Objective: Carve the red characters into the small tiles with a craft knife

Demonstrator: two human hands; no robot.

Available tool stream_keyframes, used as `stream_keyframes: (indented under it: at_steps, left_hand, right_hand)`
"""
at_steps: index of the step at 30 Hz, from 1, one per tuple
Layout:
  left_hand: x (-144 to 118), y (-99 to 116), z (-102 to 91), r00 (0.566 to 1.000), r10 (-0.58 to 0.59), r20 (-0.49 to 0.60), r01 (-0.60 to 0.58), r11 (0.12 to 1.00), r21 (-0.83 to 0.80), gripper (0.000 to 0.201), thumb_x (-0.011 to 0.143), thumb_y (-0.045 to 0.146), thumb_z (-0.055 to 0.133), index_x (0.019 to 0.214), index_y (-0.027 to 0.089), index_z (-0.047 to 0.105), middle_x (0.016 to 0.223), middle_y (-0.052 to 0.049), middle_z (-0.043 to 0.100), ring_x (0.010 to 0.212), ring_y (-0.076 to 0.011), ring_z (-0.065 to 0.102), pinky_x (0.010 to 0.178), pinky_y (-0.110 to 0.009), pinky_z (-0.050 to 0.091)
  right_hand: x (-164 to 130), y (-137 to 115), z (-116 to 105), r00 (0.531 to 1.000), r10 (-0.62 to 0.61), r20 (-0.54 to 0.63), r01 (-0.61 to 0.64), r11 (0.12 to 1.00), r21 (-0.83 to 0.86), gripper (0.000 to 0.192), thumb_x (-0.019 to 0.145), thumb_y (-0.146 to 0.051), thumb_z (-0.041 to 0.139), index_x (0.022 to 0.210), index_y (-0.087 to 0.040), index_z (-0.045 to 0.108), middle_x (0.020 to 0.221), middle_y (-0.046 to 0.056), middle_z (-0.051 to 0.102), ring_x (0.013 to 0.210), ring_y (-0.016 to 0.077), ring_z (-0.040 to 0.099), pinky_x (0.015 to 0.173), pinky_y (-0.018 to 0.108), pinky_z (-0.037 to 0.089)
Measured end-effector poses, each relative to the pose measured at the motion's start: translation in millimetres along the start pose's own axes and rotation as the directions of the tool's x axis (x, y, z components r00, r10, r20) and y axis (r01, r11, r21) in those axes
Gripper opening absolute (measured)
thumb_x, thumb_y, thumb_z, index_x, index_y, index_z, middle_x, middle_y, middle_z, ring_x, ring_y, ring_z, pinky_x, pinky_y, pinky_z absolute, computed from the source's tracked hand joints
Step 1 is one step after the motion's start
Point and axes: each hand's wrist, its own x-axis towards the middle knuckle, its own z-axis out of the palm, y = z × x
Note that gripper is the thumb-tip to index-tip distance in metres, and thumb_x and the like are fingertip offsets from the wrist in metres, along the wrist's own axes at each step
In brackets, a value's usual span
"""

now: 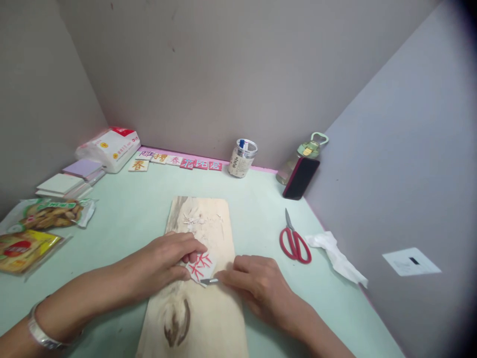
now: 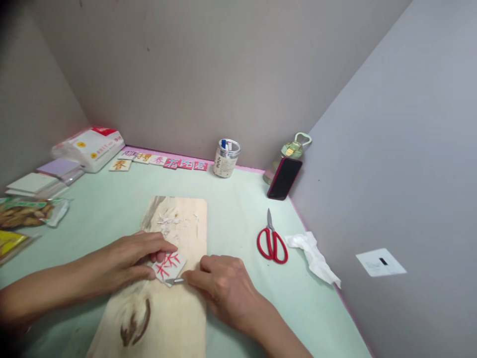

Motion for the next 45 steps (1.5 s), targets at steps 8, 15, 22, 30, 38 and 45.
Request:
stream_keyframes:
  at_steps: [8, 15, 22, 30, 38, 45]
  left_hand:
    - [1.0, 3.1, -2.7, 1.000, -0.013, 0.018, 0.013, 1.000, 0.000, 0.043, 0.082, 0.011, 0.057, 0.119, 0.032, 0.061, 0.115, 0.004, 0.066, 0.109, -0.0173, 0.059, 0.095, -0.028, 0.042]
    - [0.1, 1.4, 0.1, 1.000, -0.013, 0.003, 0.013, 1.000, -0.011, 0.044, 0.084, 0.013, 0.059, 0.123, 0.034, 0.060, 0.122, 0.003, 0.065, 0.115, -0.0187, 0.059, 0.100, -0.030, 0.043]
    - [0.0, 2.1, -0.4, 1.000, -0.011, 0.001, 0.011, 1.000, -0.006, 0.043, 0.083, 0.012, 0.058, 0.122, 0.031, 0.061, 0.121, 0.001, 0.065, 0.114, -0.0199, 0.059, 0.100, -0.031, 0.043]
    - [1.0, 4.4, -2.1, 1.000, 0.003, 0.008, -0.003, 1.000, -0.006, 0.041, 0.083, 0.012, 0.057, 0.120, 0.030, 0.061, 0.117, 0.001, 0.066, 0.110, -0.0203, 0.060, 0.096, -0.031, 0.044]
    - [-0.5, 1.6, -1.0, 0.999, -0.026, 0.019, 0.026, 1.000, -0.007, 0.044, 0.083, 0.011, 0.057, 0.122, 0.031, 0.059, 0.121, 0.000, 0.064, 0.114, -0.0213, 0.058, 0.098, -0.032, 0.044]
    - [-2.3, 5.8, -3.7, 1.000, 0.001, -0.012, 0.000, 0.999, 0.046, 0.047, 0.082, 0.008, 0.060, 0.123, 0.032, 0.057, 0.120, 0.000, 0.055, 0.115, -0.0192, 0.053, 0.099, -0.028, 0.040]
  right_hand:
    - [-1.8, -1.2, -7.0, 1.000, 0.026, 0.008, -0.026, 1.000, -0.005, 0.026, 0.100, -0.012, 0.046, 0.109, -0.022, 0.069, 0.074, 0.000, 0.057, 0.064, 0.0145, 0.047, 0.058, 0.027, 0.026]
    - [-3.4, -1.6, -6.3, 0.999, 0.045, -0.001, -0.045, 0.999, 0.002, 0.026, 0.100, -0.012, 0.044, 0.104, -0.021, 0.068, 0.073, 0.000, 0.056, 0.063, 0.0147, 0.047, 0.057, 0.028, 0.025]
    - [-0.3, -1.8, -5.7, 0.998, 0.047, 0.031, -0.048, 0.998, 0.030, 0.024, 0.102, -0.015, 0.045, 0.104, -0.020, 0.068, 0.074, 0.000, 0.058, 0.064, 0.0144, 0.049, 0.057, 0.027, 0.026]
    - [6.4, 1.5, -11.6, 0.993, 0.067, 0.101, -0.081, 0.987, 0.142, 0.026, 0.105, -0.022, 0.045, 0.115, -0.023, 0.069, 0.080, 0.002, 0.063, 0.069, 0.0140, 0.056, 0.060, 0.026, 0.031]
    - [-3.8, -17.4, -4.1, 0.988, 0.145, 0.061, -0.149, 0.988, 0.052, 0.025, 0.101, -0.014, 0.045, 0.105, -0.022, 0.068, 0.075, 0.000, 0.059, 0.062, 0.0142, 0.053, 0.056, 0.027, 0.029]
    - [-15.0, -25.8, 2.0, 0.991, 0.128, 0.048, -0.125, 0.990, -0.062, 0.023, 0.100, -0.010, 0.047, 0.111, -0.023, 0.063, 0.074, 0.000, 0.058, 0.061, 0.0155, 0.049, 0.057, 0.028, 0.031]
